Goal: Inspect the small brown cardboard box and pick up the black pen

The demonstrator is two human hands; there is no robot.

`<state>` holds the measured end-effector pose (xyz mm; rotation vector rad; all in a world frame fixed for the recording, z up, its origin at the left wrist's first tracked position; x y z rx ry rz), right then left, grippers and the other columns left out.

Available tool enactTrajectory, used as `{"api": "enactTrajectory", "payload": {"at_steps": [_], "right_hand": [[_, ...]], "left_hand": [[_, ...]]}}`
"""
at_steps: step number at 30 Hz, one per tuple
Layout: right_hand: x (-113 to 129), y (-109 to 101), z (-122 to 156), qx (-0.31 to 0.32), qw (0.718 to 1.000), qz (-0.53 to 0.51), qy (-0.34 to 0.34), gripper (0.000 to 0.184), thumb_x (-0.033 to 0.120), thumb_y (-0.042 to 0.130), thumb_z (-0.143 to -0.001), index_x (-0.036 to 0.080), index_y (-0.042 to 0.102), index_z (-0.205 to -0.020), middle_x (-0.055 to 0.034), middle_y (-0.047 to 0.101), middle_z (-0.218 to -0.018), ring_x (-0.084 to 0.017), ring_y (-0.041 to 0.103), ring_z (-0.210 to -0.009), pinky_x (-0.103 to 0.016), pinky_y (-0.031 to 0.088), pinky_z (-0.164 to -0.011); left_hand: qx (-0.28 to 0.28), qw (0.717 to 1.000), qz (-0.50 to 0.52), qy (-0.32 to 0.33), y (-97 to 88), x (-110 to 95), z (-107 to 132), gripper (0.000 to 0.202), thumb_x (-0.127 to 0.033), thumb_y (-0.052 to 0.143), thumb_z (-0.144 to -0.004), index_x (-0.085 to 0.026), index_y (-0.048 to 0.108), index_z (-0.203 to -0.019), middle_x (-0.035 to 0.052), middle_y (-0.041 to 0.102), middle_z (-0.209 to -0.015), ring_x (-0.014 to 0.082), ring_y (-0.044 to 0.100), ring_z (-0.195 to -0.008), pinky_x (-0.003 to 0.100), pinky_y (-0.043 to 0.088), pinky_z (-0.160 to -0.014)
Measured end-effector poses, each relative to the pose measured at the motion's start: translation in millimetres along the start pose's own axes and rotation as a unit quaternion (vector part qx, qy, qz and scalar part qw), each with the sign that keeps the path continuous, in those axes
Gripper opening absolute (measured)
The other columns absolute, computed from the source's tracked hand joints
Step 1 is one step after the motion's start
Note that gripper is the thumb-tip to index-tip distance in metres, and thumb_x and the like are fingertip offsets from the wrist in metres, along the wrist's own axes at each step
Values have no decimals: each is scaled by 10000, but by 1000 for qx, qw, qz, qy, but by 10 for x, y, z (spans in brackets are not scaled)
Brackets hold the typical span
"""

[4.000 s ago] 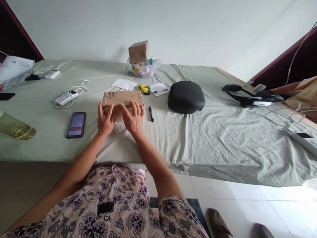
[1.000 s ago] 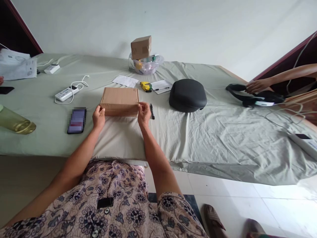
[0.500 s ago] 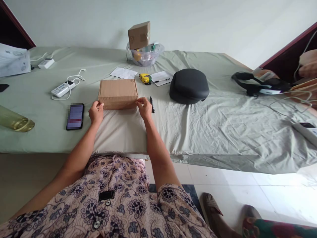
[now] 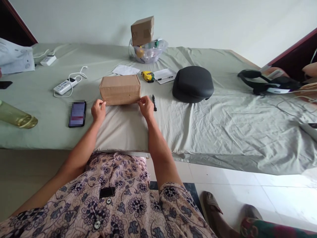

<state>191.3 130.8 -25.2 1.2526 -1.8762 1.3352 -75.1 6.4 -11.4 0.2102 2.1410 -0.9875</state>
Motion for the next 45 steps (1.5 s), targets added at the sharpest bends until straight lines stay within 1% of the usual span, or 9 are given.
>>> {"api": "enactTrajectory", "payload": {"at_steps": [2, 6, 12, 20, 27, 33, 37, 41, 45], "right_hand": [[31, -24, -3, -27, 999, -35, -15, 153, 359, 656, -839, 240, 561, -838, 14, 621, -796, -162, 610, -787, -347, 521, -828], [98, -38, 19, -52, 994, -90, -42, 188, 408, 652, -873, 237, 574, -879, 6, 606, -827, -150, 590, -788, -326, 513, -807], [159, -65, 42, -92, 983, -135, -80, 321, 553, 541, -945, 234, 577, -948, 9, 521, -818, -140, 565, -773, -306, 504, -761], [245, -169, 88, -137, 975, -145, -96, 457, 667, 470, -973, 227, 582, -920, -10, 534, -857, -168, 608, -876, -355, 535, -849], [239, -128, 64, -127, 962, -219, -99, 465, 708, 547, -928, 247, 607, -942, 29, 525, -799, -124, 573, -756, -291, 510, -755], [211, -121, 35, -110, 964, -220, -102, 513, 754, 532, -911, 256, 639, -973, 7, 590, -845, -142, 595, -786, -305, 515, -743], [171, -104, 27, -84, 971, -207, -85, 581, 789, 469, -915, 267, 661, -1085, -30, 632, -948, -190, 631, -904, -355, 542, -789], [139, -92, 22, -70, 973, -210, -71, 630, 820, 491, -884, 263, 672, -1116, -54, 665, -1009, -212, 647, -946, -392, 576, -823], [126, -78, 15, -61, 975, -207, -61, 654, 834, 472, -883, 269, 673, -1143, -50, 677, -1033, -216, 665, -1009, -379, 592, -828]], "left_hand": [[-8, 998, 60, 11, 15, -10, -2, 34, -262, 587, -954, -230, 588, -963, 73, 704, -1069, 224, 679, -1056, 337, 556, -934], [-18, 988, 149, 22, 39, -25, 1, 256, -414, 611, -979, -214, 594, -1137, 87, 679, -1161, 209, 673, -1127, 307, 591, -914], [-33, 979, 189, 62, -28, -64, 14, 476, -625, 549, -976, -215, 604, -1212, 117, 668, -1229, 234, 681, -1168, 331, 593, -923], [-48, 976, 206, 53, -12, -35, -3, 617, -737, 518, -938, -208, 628, -1234, 128, 675, -1242, 239, 686, -1164, 297, 597, -827], [-87, 963, 250, 54, 15, 18, -17, 658, -822, 516, -876, -202, 664, -1039, 78, 714, -1008, 181, 714, -930, 269, 584, -719], [-111, 961, 250, 49, -15, 12, -28, 595, -779, 547, -894, -200, 675, -950, 50, 695, -906, 154, 690, -824, 237, 564, -622], [-124, 962, 239, 38, -49, 6, -42, 438, -630, 611, -931, -197, 678, -929, 31, 688, -865, 147, 676, -797, 222, 554, -595], [-131, 962, 237, 33, -86, -18, -43, 272, -462, 626, -944, -198, 673, -898, 8, 683, -816, 126, 652, -741, 209, 551, -604], [-137, 962, 235, 34, -116, -40, -43, 213, -393, 614, -931, -201, 653, -848, -7, 669, -762, 118, 628, -689, 210, 549, -609]]}}
Point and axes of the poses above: each hand's wrist, its own z-axis away from the middle knuckle, its own y-axis out of the palm, x = y × z, the point moved 4 cm from there along -z, towards the middle knuckle
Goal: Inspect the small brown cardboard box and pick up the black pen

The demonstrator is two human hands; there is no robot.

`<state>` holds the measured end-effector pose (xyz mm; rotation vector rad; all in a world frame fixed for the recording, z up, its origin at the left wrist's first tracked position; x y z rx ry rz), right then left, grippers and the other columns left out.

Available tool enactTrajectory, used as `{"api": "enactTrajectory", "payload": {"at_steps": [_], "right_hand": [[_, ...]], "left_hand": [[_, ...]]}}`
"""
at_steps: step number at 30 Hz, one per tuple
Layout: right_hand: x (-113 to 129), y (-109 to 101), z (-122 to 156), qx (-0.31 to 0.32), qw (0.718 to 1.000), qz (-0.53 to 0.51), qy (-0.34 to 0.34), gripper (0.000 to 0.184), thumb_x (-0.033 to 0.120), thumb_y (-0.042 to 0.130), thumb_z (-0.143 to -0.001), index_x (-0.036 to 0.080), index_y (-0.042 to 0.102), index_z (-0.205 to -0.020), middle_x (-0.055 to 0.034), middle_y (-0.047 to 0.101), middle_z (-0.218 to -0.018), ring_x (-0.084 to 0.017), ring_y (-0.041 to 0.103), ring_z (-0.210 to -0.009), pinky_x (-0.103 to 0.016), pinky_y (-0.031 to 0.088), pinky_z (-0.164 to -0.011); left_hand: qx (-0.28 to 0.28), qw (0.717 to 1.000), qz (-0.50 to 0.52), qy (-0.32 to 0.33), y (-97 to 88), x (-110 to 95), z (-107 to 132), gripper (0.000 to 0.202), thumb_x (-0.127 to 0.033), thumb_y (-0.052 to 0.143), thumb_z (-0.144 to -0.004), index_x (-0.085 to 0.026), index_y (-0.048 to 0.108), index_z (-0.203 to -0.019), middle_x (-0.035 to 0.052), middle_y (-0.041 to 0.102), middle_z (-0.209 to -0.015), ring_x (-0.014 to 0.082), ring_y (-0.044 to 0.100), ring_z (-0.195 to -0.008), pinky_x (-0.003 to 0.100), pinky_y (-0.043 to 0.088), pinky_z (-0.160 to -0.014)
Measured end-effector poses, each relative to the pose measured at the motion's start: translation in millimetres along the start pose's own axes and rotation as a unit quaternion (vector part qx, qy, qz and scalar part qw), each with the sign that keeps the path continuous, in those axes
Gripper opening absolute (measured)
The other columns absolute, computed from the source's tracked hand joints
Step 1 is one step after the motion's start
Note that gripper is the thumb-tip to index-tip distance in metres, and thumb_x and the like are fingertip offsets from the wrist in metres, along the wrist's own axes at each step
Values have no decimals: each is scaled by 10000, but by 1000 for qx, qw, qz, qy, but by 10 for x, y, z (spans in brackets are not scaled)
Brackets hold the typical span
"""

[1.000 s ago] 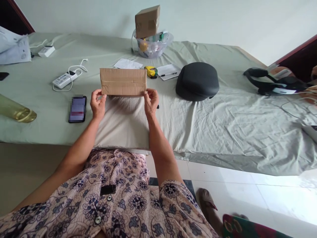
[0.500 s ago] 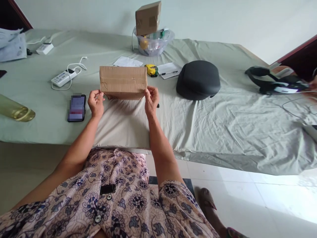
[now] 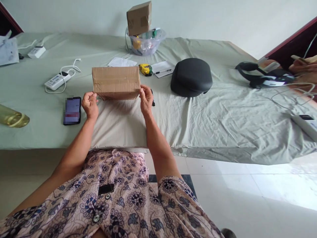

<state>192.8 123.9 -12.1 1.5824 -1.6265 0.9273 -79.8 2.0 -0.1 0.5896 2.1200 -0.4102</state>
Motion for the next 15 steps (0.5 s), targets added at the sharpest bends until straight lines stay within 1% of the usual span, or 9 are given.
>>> {"api": "enactTrajectory", "payload": {"at_steps": [4, 7, 12, 14, 15], "right_hand": [[-8, 8, -6, -1, 1000, -10, 15, 657, 851, 495, -856, 272, 672, -1110, -44, 661, -996, -209, 660, -991, -354, 574, -799], [-2, 17, -5, -5, 999, -23, 26, 653, 862, 508, -838, 267, 666, -1055, -38, 647, -967, -207, 655, -975, -350, 568, -786], [20, 24, 8, -19, 999, -27, 29, 631, 862, 506, -835, 254, 632, -950, -35, 646, -956, -198, 654, -937, -337, 568, -754], [18, 25, 12, -19, 999, -26, 34, 621, 855, 507, -839, 256, 625, -953, -37, 647, -964, -197, 651, -934, -333, 563, -745], [14, 23, 13, -20, 999, -26, 37, 616, 850, 511, -841, 256, 623, -958, -38, 646, -967, -196, 649, -931, -330, 559, -740]], "left_hand": [[8, 1000, 1, -8, 0, 8, -15, 221, -409, 611, -929, -207, 631, -839, -10, 658, -755, 123, 624, -687, 224, 556, -632], [17, 1000, 7, -10, 8, 27, -19, 261, -457, 606, -930, -210, 621, -846, -3, 650, -763, 130, 623, -697, 234, 554, -635], [26, 999, 27, -13, 32, 80, 4, 351, -567, 594, -935, -217, 622, -935, 30, 658, -862, 157, 657, -811, 243, 545, -638], [36, 999, 32, -12, 50, 105, 18, 328, -548, 603, -939, -220, 609, -933, 38, 664, -892, 166, 669, -851, 248, 549, -650], [42, 999, 29, -15, 61, 122, 24, 293, -513, 613, -940, -221, 601, -917, 37, 668, -893, 166, 672, -854, 247, 549, -654]]}}
Point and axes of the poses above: each hand's wrist, its own z-axis away from the middle knuckle, its own y-axis out of the palm, x = y × z, the point moved 4 cm from there along -z, towards the middle knuckle
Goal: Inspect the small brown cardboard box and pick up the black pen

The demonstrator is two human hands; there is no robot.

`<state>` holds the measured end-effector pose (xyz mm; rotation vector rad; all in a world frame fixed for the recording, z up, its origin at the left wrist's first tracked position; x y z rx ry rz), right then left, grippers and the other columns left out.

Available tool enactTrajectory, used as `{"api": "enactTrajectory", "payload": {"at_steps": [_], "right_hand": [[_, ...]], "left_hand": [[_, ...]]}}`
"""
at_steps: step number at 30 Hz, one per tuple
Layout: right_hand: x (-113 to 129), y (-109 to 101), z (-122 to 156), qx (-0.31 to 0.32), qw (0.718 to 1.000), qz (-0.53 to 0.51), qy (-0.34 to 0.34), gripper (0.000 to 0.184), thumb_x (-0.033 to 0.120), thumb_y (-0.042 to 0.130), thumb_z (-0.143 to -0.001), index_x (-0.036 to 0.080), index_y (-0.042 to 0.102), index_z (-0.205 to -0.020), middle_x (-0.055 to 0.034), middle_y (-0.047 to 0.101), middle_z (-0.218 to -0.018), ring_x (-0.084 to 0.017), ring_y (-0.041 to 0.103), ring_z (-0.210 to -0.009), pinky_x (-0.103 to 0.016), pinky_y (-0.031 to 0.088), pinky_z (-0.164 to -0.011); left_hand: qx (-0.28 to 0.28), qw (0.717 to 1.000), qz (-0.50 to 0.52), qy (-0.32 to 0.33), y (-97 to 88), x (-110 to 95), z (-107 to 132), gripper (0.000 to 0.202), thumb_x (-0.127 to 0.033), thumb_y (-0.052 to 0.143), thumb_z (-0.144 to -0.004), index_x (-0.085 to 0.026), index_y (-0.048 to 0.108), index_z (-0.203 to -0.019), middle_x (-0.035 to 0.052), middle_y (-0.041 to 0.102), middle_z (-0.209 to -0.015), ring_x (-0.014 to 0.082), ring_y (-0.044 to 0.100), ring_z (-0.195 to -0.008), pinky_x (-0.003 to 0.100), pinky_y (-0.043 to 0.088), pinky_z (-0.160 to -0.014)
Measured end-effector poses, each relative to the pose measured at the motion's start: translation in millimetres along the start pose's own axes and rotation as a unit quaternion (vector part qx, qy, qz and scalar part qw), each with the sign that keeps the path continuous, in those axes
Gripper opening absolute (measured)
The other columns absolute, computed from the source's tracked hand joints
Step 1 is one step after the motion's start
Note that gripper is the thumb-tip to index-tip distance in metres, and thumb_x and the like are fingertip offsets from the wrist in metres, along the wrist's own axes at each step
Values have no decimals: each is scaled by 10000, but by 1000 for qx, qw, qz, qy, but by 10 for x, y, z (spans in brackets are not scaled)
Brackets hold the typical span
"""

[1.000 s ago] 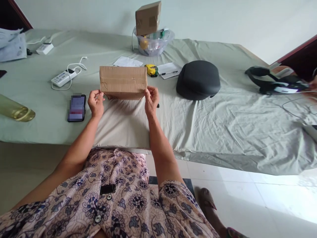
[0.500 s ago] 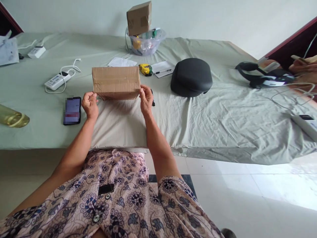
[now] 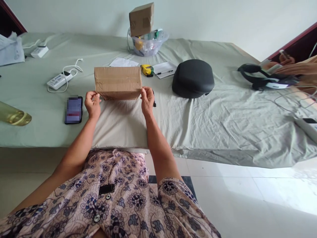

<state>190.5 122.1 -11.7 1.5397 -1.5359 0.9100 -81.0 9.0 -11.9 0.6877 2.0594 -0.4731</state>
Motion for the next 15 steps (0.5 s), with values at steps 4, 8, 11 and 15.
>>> {"api": "enactTrajectory", "payload": {"at_steps": [4, 8, 11, 15], "right_hand": [[-17, -10, -2, 7, 1000, 5, 9, 587, 823, 510, -860, 257, 616, -975, -32, 636, -963, -192, 646, -939, -322, 550, -737], [-14, -16, 2, 10, 1000, 8, 7, 561, 796, 502, -880, 256, 618, -977, -24, 625, -946, -191, 646, -942, -321, 544, -744], [-6, -14, 4, 13, 1000, 9, 2, 544, 779, 492, -895, 256, 617, -976, -24, 626, -951, -184, 642, -924, -317, 541, -736], [-7, -12, -1, 17, 1000, 12, -5, 545, 782, 490, -895, 256, 611, -973, -28, 627, -950, -182, 641, -900, -315, 541, -714]], "left_hand": [[25, 998, -34, -44, 38, 71, 11, 115, -285, 653, -901, -225, 568, -855, 8, 677, -845, 157, 677, -837, 255, 563, -742], [35, 996, -74, -48, 38, 57, 2, 139, -174, 642, -870, -230, 532, -806, -3, 675, -820, 163, 679, -837, 274, 552, -843], [28, 994, -106, -30, 23, 30, -11, 166, -184, 636, -877, -235, 518, -772, -7, 663, -785, 167, 667, -809, 273, 532, -842], [23, 993, -110, -25, 30, 52, -25, 171, -165, 624, -869, -242, 514, -763, -11, 640, -761, 164, 645, -759, 263, 508, -781]]}}
Point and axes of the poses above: each hand's wrist, its own z-axis away from the middle knuckle, its own y-axis out of the palm, x = y × z, the point moved 4 cm from there along -z, towards the middle knuckle
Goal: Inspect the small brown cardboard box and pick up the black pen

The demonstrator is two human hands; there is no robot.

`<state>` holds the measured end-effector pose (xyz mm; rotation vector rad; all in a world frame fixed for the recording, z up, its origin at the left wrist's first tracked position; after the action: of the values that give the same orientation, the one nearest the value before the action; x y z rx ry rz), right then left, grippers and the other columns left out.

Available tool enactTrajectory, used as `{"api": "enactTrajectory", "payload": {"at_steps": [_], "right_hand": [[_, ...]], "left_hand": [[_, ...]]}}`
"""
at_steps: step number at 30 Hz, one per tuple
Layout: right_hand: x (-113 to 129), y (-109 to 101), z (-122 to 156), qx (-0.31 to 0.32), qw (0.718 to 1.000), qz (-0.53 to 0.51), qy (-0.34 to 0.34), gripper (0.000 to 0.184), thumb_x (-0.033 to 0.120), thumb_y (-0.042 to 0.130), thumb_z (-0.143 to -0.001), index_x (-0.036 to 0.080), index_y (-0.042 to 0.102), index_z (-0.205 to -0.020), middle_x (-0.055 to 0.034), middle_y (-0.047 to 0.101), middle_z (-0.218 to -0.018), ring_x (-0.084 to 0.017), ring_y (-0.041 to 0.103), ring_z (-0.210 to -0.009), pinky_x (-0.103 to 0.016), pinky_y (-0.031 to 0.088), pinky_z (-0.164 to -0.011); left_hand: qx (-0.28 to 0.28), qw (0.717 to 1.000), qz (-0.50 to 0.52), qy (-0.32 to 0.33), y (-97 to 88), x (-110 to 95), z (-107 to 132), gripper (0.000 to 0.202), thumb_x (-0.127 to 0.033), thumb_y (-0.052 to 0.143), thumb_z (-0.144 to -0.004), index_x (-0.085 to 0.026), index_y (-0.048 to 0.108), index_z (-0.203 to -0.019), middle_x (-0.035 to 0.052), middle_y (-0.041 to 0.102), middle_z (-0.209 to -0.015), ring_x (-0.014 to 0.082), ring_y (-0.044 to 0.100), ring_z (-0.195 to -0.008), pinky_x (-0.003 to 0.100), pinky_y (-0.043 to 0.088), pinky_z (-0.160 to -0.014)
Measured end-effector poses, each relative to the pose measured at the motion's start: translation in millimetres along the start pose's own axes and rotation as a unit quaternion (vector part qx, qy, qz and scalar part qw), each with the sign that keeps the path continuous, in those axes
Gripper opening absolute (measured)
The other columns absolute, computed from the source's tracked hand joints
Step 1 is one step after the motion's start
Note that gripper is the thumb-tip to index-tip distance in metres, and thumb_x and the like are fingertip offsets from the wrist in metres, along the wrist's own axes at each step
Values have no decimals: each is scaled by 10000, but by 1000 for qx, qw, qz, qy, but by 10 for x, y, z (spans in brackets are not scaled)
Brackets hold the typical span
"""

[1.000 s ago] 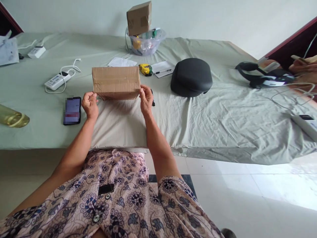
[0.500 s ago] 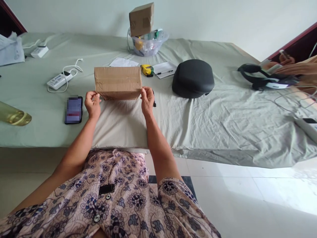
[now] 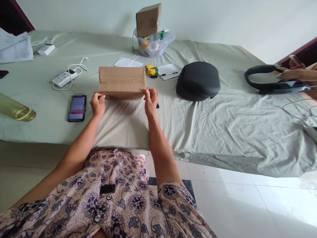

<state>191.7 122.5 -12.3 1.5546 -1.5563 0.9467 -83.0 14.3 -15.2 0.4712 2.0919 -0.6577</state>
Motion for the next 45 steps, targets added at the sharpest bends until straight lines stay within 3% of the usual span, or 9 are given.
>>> {"api": "enactTrajectory", "payload": {"at_steps": [16, 20, 25, 30, 33, 35, 39, 42, 45], "right_hand": [[-73, -84, -49, -27, 999, 12, 16, 565, 793, 432, -909, 258, 586, -1005, -42, 620, -968, -201, 658, -927, -321, 543, -713], [-100, -105, -75, -28, 999, -4, 25, 570, 787, 448, -910, 280, 557, -1147, -44, 627, -1005, -198, 684, -908, -307, 536, -677], [-107, -15, -48, 23, 999, -21, 44, 614, 787, 490, -893, 308, 518, -1277, -26, 678, -934, -196, 713, -871, -281, 526, -637], [-136, 156, 53, 127, 987, 35, 90, 403, 608, 595, -882, 253, 644, -1066, -1, 691, -788, -175, 669, -756, -304, 526, -678], [-70, 298, 131, 205, 966, 154, 26, 211, 432, 653, -845, 225, 696, -842, -28, 704, -794, -194, 645, -810, -372, 530, -826], [-25, 362, 163, 222, 956, 194, -6, 187, 379, 630, -857, 220, 702, -788, -52, 718, -837, -209, 643, -855, -396, 519, -895], [36, 280, 121, 132, 980, 150, 7, 347, 514, 574, -925, 231, 709, -1075, -60, 717, -930, -208, 647, -864, -393, 539, -889], [157, 142, 67, 69, 996, 63, -1, 620, 716, 507, -929, 288, 569, -1373, -76, 693, -1140, -205, 665, -960, -385, 562, -876], [401, 73, 54, 47, 998, 20, -44, 758, 831, 421, -904, 366, 434, -1503, -98, 582, -1396, -239, 653, -1174, -426, 566, -951]], "left_hand": [[18, 998, 22, 48, -52, -162, 25, 120, -252, 605, -892, -239, 567, -779, 20, 658, -786, 183, 640, -781, 298, 502, -786], [-17, 993, 36, 114, -118, -379, 84, 161, -353, 572, -955, -243, 607, -844, 56, 693, -903, 205, 659, -921, 337, 530, -879], [-88, 977, 35, 189, -287, -791, 127, 361, -530, 457, -1025, -236, 622, -897, 80, 683, -974, 230, 656, -1025, 417, 515, -993], [-46, 970, 1, 238, -361, -1261, 70, 294, -460, 491, -1035, -253, 657, -908, 102, 689, -1070, 271, 633, -1154, 512, 425, -1120], [-4, 964, -30, 263, -267, -1449, 1, 235, -391, 538, -1028, -246, 656, -885, 92, 695, -1073, 280, 578, -1285, 548, 321, -1200], [29, 964, -32, 264, -157, -1494, -57, 227, -376, 544, -1029, -241, 643, -876, 85, 695, -1057, 270, 589, -1256, 524, 343, -1182], [55, 970, -25, 235, 30, -1455, -159, 243, -400, 541, -1030, -238, 617, -866, 79, 685, -1012, 252, 609, -1121, 432, 423, -1095], [45, 973, -24, 223, 103, -1433, -166, 225, -399, 558, -1021, -244, 606, -866, 71, 667, -991, 258, 592, -1108, 412, 430, -1073], [24, 977, -19, 212, 129, -1463, -127, 194, -370, 597, -1001, -250, 599, -849, 63, 650, -958, 265, 584, -1086, 426, 423, -1073]]}}
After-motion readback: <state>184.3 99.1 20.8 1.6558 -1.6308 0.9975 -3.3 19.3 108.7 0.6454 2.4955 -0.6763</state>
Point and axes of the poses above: each hand's wrist, its own z-axis away from the middle knuckle, its own y-axis out of the palm, x = y × z, the point moved 4 cm from there along -z, towards the middle knuckle
